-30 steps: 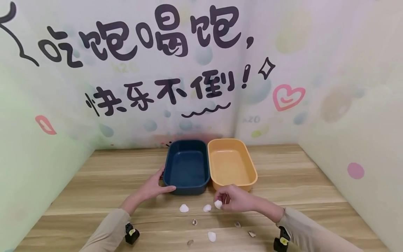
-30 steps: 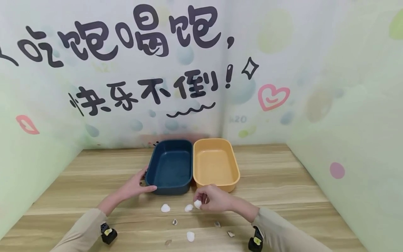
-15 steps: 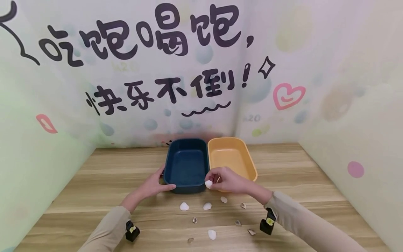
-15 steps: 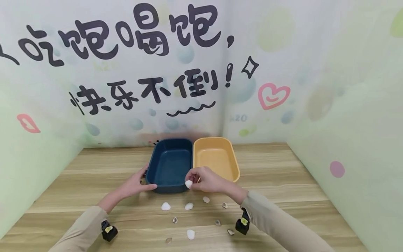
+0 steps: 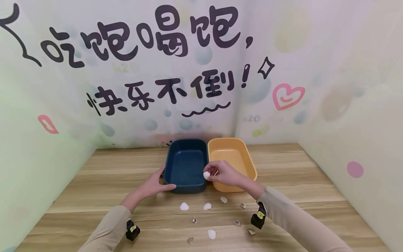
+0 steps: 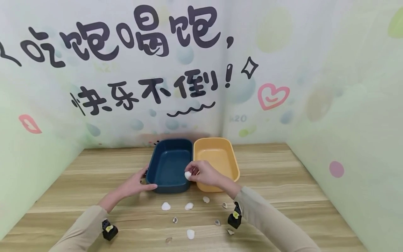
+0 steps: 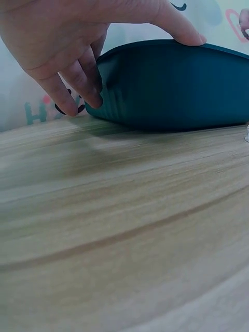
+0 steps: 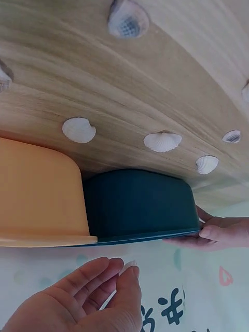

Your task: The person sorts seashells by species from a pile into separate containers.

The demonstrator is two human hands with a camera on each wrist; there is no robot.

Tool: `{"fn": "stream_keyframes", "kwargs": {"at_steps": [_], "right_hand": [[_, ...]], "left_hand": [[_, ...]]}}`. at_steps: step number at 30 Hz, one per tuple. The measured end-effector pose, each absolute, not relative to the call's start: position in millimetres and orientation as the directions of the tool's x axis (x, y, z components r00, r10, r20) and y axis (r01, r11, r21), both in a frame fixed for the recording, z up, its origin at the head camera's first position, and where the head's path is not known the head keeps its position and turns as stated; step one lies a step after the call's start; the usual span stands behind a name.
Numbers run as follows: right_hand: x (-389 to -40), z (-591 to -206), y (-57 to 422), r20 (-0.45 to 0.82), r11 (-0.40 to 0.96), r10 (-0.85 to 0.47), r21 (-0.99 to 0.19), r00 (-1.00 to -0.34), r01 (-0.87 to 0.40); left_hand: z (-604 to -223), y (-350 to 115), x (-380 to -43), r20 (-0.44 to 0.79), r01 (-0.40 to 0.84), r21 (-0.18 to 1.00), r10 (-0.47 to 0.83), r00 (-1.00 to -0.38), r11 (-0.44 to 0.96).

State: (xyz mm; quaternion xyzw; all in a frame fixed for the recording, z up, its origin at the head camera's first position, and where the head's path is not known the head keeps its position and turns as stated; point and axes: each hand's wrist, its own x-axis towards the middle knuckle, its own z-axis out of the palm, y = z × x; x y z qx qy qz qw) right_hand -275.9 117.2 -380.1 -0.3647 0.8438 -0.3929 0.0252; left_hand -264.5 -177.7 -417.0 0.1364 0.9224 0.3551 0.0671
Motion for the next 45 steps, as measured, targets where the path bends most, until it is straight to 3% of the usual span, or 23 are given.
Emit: {"fn": "stream_keyframes", "kwargs": {"at_steps": [8, 16, 24, 45], "right_hand": [[-286, -386, 105, 0.268, 0.448, -0.558, -0.699, -0.785, -0.557], [-297, -391, 90, 0.303, 0.484, -0.375, -0.742, -0.876, -0.464], [-304, -397, 81, 0.299, 0.468, -0.301, -0.781, -0.906, -0.413], [-288, -388, 91, 0.251, 0.349, -0.536, -0.804, -0.806, -0.482]], "left_hand": [[-417, -178, -263, -0.036, 0.201, 0.659, 0.297, -0.954, 0.725], [-416, -179, -264, -0.034, 0.207, 0.642, 0.297, -0.954, 0.739], [-417, -180, -266, -0.037, 0.207, 0.644, 0.3, -0.953, 0.736], [-417, -179, -264, -0.024, 0.21, 0.669, 0.303, -0.953, 0.713]]}}
